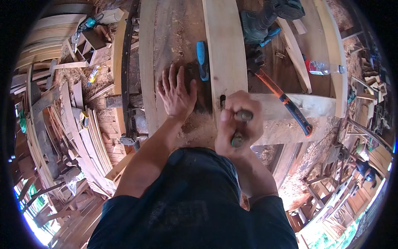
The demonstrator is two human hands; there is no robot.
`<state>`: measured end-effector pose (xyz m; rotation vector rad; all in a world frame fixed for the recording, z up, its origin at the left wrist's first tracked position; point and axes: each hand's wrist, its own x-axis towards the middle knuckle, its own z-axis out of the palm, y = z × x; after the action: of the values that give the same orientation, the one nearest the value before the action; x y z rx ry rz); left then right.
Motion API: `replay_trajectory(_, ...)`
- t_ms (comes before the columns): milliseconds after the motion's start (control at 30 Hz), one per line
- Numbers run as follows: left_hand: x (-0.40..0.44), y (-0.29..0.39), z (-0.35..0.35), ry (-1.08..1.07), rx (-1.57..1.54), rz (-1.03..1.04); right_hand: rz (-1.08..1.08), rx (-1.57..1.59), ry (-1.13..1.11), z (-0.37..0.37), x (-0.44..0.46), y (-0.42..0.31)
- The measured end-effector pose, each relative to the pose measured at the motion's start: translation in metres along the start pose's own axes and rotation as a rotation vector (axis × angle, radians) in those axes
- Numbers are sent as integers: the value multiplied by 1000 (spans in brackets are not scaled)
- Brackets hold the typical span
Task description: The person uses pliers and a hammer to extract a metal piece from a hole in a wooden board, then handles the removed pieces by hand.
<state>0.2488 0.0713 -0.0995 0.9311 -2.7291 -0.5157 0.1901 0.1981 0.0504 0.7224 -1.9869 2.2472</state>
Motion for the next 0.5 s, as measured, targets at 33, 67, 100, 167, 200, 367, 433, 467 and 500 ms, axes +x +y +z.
replay_trajectory(33,1,0,-1,-5,-1,-2,-1,19,42,1,-1,0)
replay_trajectory(67,1,0,-2,-10,-3,-3,-32,-248,-113,-5,9,-2)
replay_trajectory(100,0,1,-2,-10,-6,-4,93,-161,-265,-7,25,-5)
replay_trajectory(167,1,2,-3,-1,-11,-5,336,20,-566,-10,54,-9)
replay_trajectory(200,1,1,-1,11,0,-1,266,45,-587,-16,53,-3)
replay_trajectory(367,-1,1,-1,22,-10,9,-138,-70,-105,-7,-10,1)
replay_trajectory(433,0,-1,-5,13,-78,33,17,-23,70,-4,-10,-2)
replay_trajectory(467,-1,-1,-10,-6,-148,58,139,-141,-2,1,2,-15)
replay_trajectory(500,-2,1,-14,-24,-219,85,265,-151,-84,1,17,-19)
